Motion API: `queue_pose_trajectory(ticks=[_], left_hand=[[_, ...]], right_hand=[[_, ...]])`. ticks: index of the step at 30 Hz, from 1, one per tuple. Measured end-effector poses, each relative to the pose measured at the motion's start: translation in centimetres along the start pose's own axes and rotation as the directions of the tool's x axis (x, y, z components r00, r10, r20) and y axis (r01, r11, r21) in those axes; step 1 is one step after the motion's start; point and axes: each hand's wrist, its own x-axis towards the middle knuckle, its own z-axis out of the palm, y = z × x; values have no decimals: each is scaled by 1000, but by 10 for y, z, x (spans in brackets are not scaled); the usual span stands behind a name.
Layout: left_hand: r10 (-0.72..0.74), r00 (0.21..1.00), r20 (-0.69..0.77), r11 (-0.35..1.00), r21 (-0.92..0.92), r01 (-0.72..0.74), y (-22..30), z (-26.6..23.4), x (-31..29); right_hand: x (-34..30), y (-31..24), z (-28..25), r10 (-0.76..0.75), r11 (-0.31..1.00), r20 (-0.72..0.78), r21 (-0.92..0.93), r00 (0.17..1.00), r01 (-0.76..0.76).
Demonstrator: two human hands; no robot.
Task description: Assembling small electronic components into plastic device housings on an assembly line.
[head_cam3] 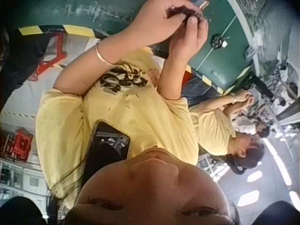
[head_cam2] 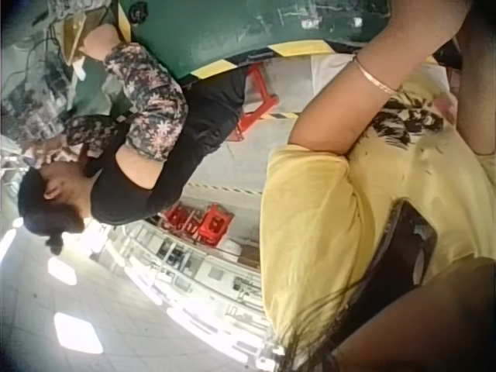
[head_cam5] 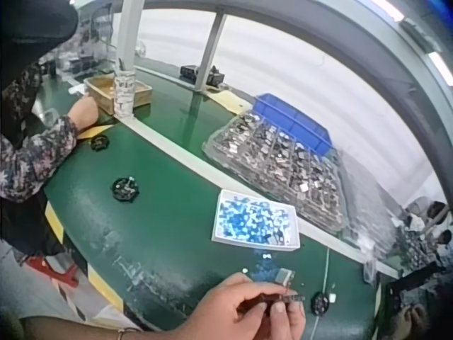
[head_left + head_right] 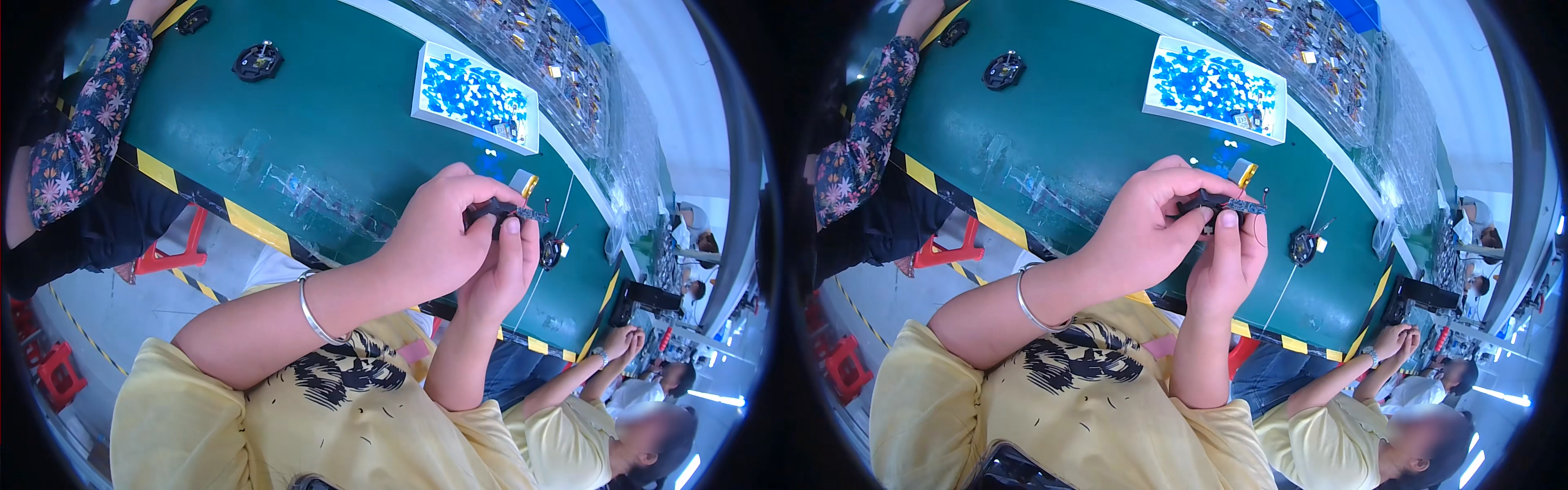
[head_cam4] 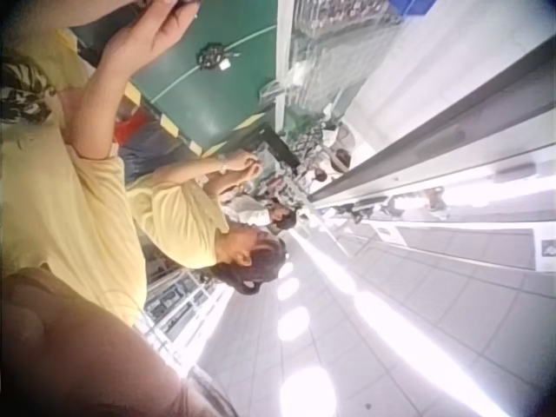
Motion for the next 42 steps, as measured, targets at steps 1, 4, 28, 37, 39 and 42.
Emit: queue_pose_trajectory(ticks=[1, 4, 28, 37, 39, 42], left_hand=[[0, 1000, 3, 1000, -1, 0, -1, 2, -2], [8, 998, 54, 997, 73, -12, 1, 5, -8], [500, 291, 816, 588, -566, 577, 55, -55, -33], [491, 833, -257, -869, -71, 490, 69, 82, -35], [715, 591, -374, -634, 9, 773, 62, 83, -11], [616, 654, -439, -696, 86, 713, 66, 87, -20]], right_hand=[[-1, 1, -4, -2, 1000, -2, 0, 1000, 2], [-4, -1, -15, -124, 983, 17, -136, 992, 125], [-10, -31, -19, -355, 562, 286, -695, 890, 448], [-32, -72, 53, -379, 925, 546, 215, 748, 312], [-23, -71, 51, -528, 738, 624, 2, 575, 675], [-27, -73, 56, -507, 608, 684, -147, 525, 780]])
